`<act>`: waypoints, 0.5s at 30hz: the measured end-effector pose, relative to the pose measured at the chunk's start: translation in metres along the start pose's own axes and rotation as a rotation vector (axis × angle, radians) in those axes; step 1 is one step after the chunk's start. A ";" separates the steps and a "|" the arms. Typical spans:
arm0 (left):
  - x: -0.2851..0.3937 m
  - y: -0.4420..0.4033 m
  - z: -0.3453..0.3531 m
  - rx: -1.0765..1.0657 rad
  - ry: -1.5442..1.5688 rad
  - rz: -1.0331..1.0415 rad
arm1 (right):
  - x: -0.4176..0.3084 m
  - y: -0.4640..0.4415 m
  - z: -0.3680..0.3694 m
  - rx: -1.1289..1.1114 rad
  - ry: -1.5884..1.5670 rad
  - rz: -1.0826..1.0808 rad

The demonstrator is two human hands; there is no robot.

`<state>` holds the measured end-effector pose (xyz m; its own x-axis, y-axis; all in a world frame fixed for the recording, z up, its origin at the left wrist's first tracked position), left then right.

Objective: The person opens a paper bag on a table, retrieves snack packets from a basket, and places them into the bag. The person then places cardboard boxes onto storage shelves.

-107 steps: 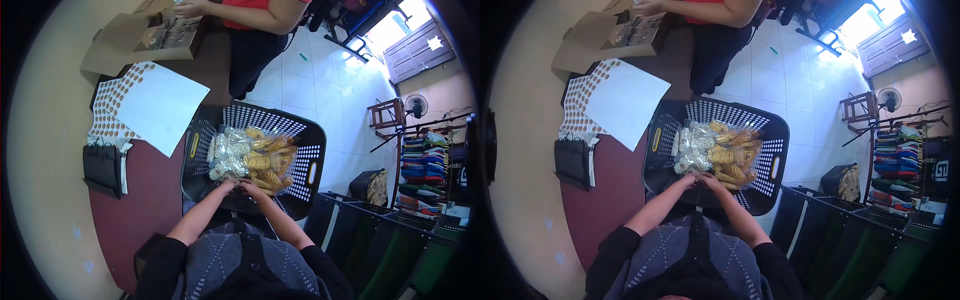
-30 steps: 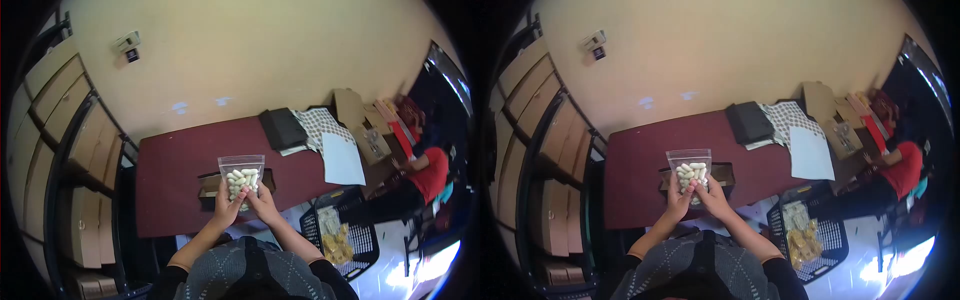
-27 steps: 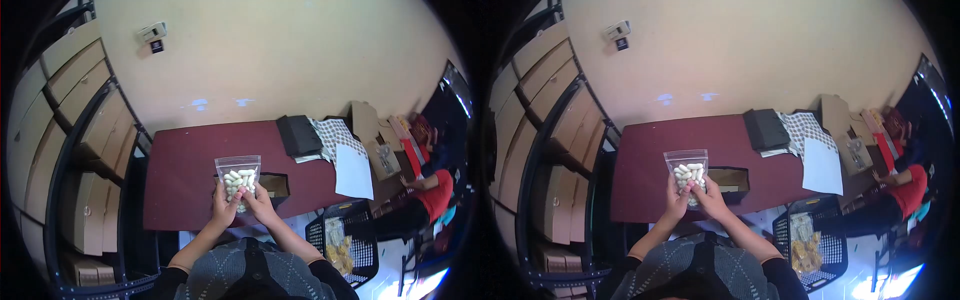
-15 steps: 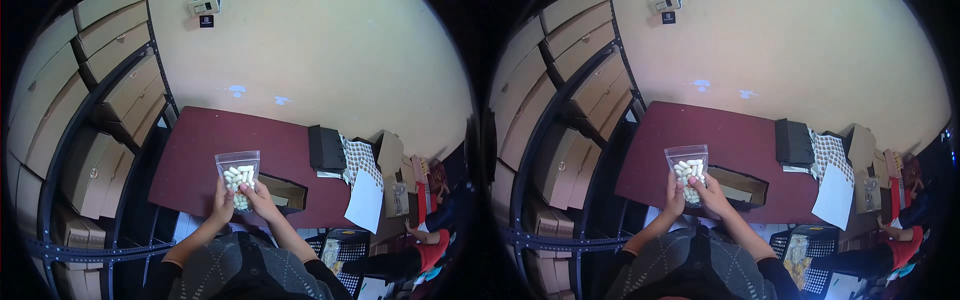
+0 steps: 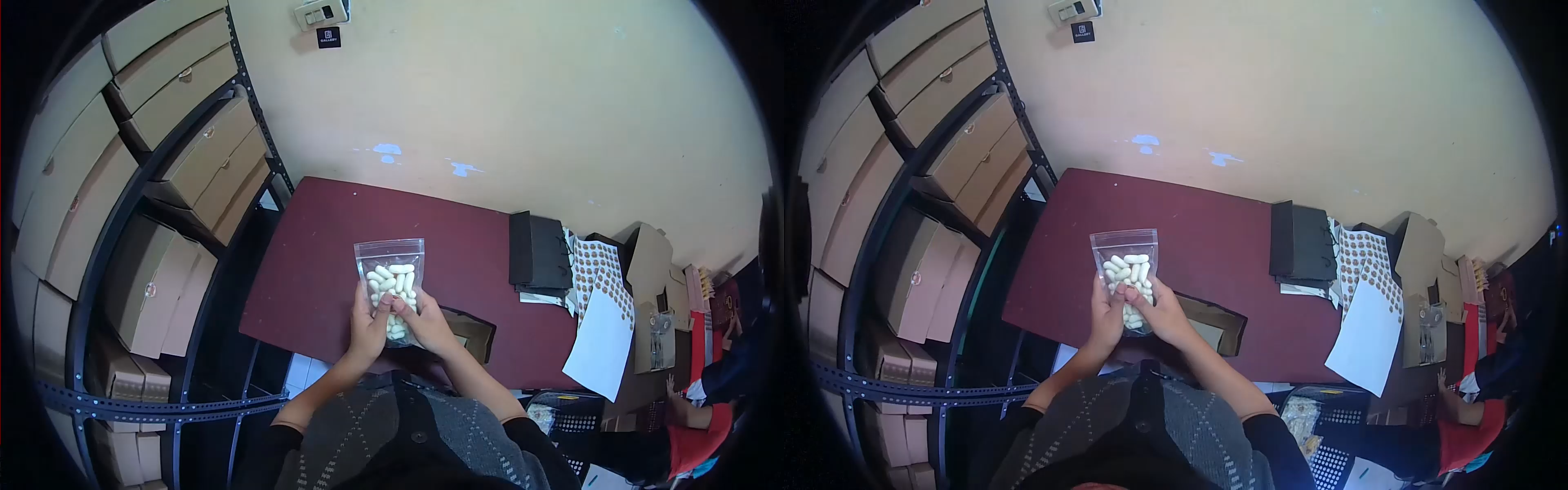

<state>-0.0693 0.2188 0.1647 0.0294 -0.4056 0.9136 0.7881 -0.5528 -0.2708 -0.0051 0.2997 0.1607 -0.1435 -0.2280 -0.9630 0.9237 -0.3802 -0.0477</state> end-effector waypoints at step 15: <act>-0.029 -0.019 0.030 -0.098 -0.030 -0.039 | -0.004 0.000 -0.034 0.119 -0.213 0.011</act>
<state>-0.0667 0.2634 0.1528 0.0192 -0.3611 0.9323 0.7253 -0.6368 -0.2616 0.0080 0.3313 0.1554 -0.2168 -0.4124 -0.8848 0.8793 -0.4762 0.0065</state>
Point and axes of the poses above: each hand's wrist, its own y-axis away from the middle knuckle, its own z-axis out of the palm, x = y × z, the point moved 7 cm from there along -y, towards the middle knuckle, and after that the axes turned 1 degree about x, right-handed, at the moved point
